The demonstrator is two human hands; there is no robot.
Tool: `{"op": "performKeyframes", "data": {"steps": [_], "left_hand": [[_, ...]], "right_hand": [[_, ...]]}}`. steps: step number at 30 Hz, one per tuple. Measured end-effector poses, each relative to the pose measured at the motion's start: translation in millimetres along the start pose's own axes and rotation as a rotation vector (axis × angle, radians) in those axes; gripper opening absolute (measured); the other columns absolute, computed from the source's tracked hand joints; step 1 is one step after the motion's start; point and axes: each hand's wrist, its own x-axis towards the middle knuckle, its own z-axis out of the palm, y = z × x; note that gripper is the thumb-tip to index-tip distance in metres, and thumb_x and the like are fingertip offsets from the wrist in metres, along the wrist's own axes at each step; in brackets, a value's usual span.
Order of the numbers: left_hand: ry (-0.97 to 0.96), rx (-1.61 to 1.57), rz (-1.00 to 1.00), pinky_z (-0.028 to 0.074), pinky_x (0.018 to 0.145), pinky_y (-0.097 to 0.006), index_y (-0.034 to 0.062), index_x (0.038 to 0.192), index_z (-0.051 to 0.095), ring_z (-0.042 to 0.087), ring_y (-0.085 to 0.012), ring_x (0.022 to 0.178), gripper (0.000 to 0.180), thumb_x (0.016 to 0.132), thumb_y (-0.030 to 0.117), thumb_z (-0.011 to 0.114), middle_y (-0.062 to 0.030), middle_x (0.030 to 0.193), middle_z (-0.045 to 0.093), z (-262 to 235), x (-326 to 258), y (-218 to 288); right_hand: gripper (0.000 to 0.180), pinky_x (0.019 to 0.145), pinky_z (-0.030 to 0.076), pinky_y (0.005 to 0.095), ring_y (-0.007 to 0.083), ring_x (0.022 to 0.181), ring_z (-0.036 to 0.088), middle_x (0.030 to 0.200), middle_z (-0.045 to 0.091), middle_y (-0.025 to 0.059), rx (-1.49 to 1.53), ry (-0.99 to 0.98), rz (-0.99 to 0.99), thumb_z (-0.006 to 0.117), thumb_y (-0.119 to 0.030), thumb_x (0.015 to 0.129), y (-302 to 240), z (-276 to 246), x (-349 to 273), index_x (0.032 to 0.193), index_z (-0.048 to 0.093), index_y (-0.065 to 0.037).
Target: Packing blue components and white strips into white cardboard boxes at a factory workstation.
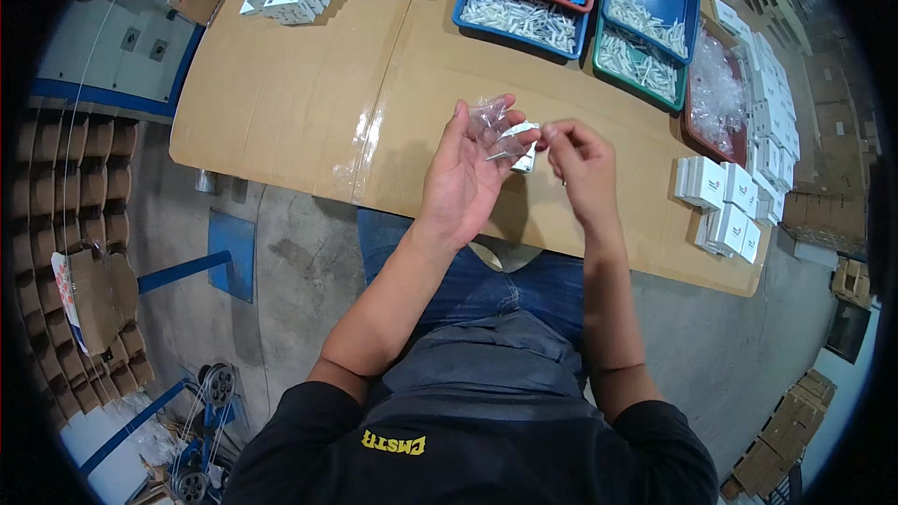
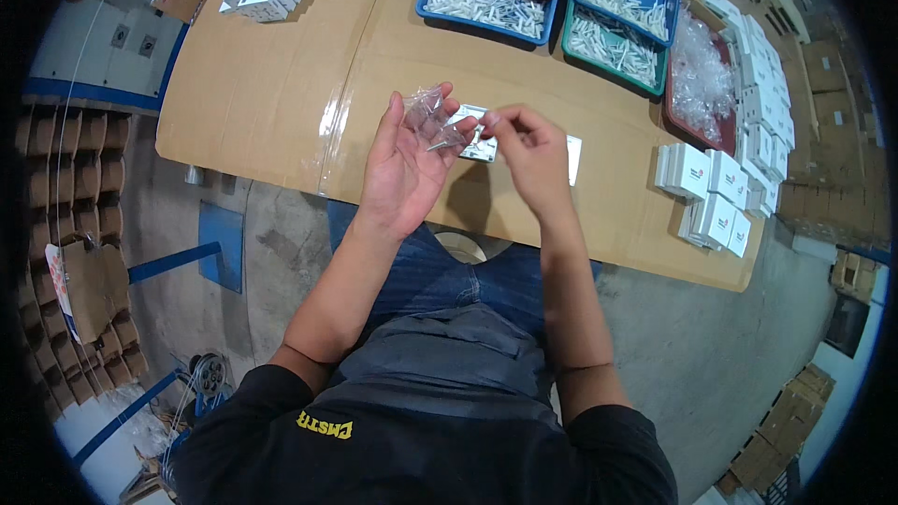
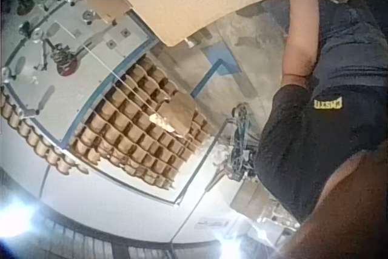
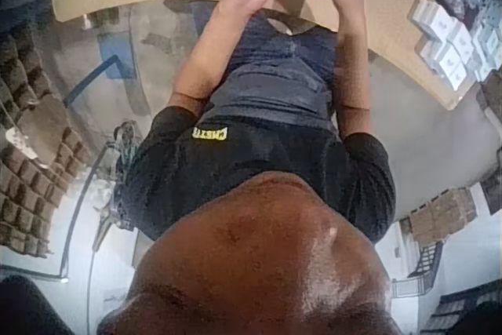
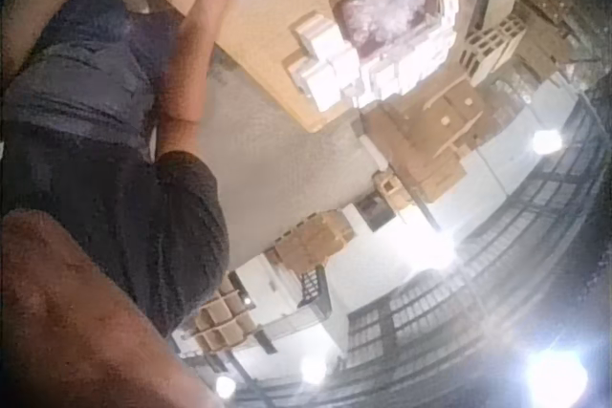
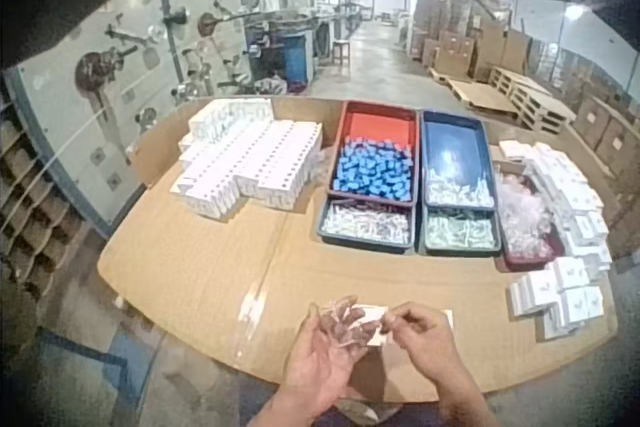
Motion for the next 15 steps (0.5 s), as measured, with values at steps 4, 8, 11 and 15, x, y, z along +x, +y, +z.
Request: {"op": "performKeyframes", "data": {"steps": [4,8,11,15], "left_hand": [[0.046,0.068,-0.028,0.048,0.104,-0.040,0.0015,0.141,0.054,0.066,-0.0267,0.115,0.058,0.110,0.048,0.040,-0.0112,0.121,0.068,-9.8,3.3,2.4],[0.114,0.129,-0.075,0.048,0.104,-0.040,0.0012,0.140,0.054,0.066,-0.0264,0.111,0.058,0.110,0.048,0.040,-0.0101,0.118,0.068,-20.8,-6.6,2.2],[0.122,0.202,-0.094,0.049,0.102,-0.040,0.0012,0.140,0.054,0.066,-0.0252,0.108,0.058,0.110,0.048,0.039,-0.0094,0.117,0.068,-31.1,-17.0,-3.2],[0.178,0.246,-0.131,0.048,0.101,-0.039,0.0015,0.139,0.054,0.065,-0.0248,0.110,0.057,0.111,0.048,0.038,-0.0090,0.117,0.067,-39.5,-29.5,-7.7]], "right_hand": [[0.022,0.059,0.042,0.0210,0.0035,0.066,0.053,0.085,0.071,0.0008,-0.245,0.046,-0.231,0.066,-0.020,0.102,14.9,-18.5,65.0,0.099,0.073,0.001],[0.025,0.066,0.048,0.0257,0.0082,0.075,0.064,0.083,0.072,0.0055,-0.489,0.095,-0.271,0.069,-0.024,0.099,36.6,-42.6,148.6,0.098,0.074,0.000],[0.025,0.071,0.053,0.0332,0.0193,0.080,0.071,0.086,0.074,0.0098,-0.695,0.141,-0.255,0.070,-0.029,0.096,46.0,-49.0,197.3,0.098,0.075,-0.005],[0.019,0.080,0.056,0.0429,0.0330,0.094,0.072,0.099,0.076,0.0119,-0.928,0.142,-0.418,0.066,-0.022,0.093,47.5,-31.9,238.5,0.104,0.076,-0.010]]}}
